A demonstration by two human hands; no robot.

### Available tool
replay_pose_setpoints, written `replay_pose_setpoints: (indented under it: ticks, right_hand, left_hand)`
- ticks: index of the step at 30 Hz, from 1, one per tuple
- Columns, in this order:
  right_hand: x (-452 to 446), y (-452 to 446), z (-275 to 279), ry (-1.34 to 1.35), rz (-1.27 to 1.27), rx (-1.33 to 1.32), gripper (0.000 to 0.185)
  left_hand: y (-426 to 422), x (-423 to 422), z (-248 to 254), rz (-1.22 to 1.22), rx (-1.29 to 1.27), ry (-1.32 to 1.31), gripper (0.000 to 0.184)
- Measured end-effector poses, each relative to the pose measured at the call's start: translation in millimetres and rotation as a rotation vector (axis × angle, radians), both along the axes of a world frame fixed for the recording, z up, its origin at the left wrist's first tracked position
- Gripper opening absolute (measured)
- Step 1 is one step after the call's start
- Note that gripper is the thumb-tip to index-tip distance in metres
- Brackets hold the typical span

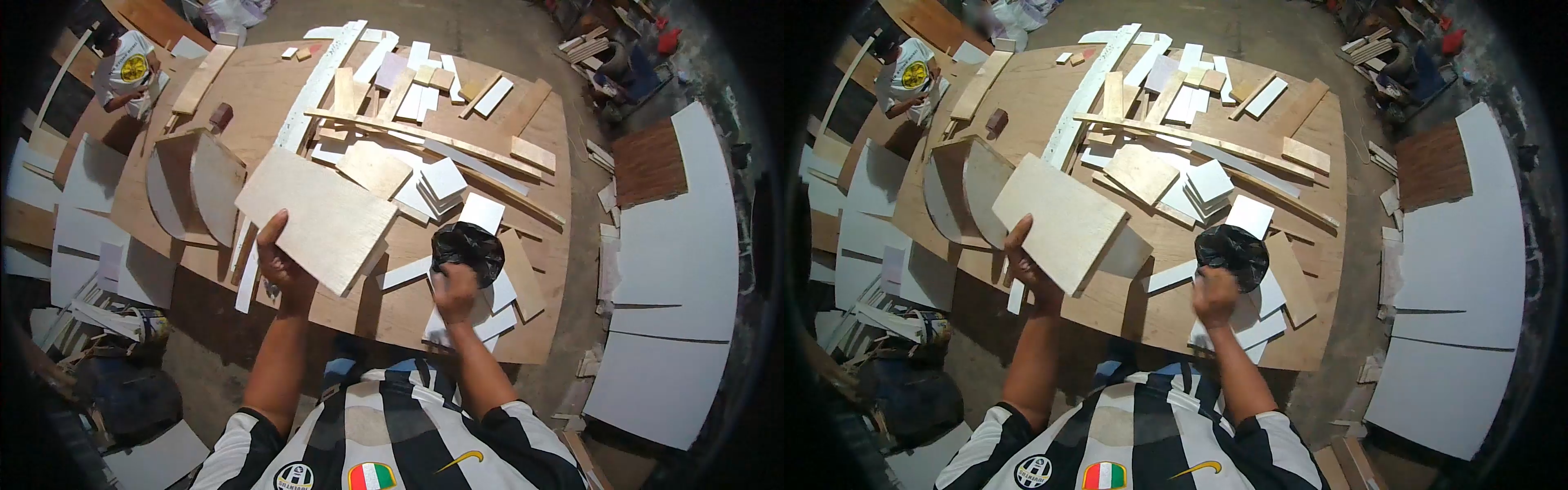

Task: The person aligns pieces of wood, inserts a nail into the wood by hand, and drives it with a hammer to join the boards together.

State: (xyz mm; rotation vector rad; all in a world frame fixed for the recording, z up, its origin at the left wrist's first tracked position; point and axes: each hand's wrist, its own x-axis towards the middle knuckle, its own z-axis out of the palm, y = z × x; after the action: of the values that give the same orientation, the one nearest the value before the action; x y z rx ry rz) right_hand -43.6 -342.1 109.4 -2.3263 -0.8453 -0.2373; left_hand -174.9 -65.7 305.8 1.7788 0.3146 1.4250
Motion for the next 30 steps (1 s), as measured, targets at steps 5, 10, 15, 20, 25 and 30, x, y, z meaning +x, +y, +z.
replay_pose_setpoints:
  ticks: [5,10,15,20,25,30]
  right_hand:
    - [-75,72,-22,0.330,0.315,-0.025,0.053]
    - [-98,129,-6,0.323,0.444,0.017,0.047]
    - [-119,216,2,0.305,0.453,0.126,0.036]
    - [-158,325,-9,0.495,0.418,0.271,0.033]
    - [-177,417,-25,0.646,0.547,0.113,0.035]
    - [-194,473,-40,0.772,0.606,-0.094,0.046]
  left_hand:
    - [26,3,-18,-0.027,0.058,0.018,0.047]
    - [44,-39,56,-0.069,-0.178,-0.086,0.045]
    - [84,-119,118,-0.158,-0.651,-0.377,0.046]
    - [157,-203,80,0.411,0.084,0.026,0.059]
    - [199,-245,56,0.355,-0.027,-0.015,0.065]
    - [225,-264,47,0.432,-0.034,0.038,0.057]
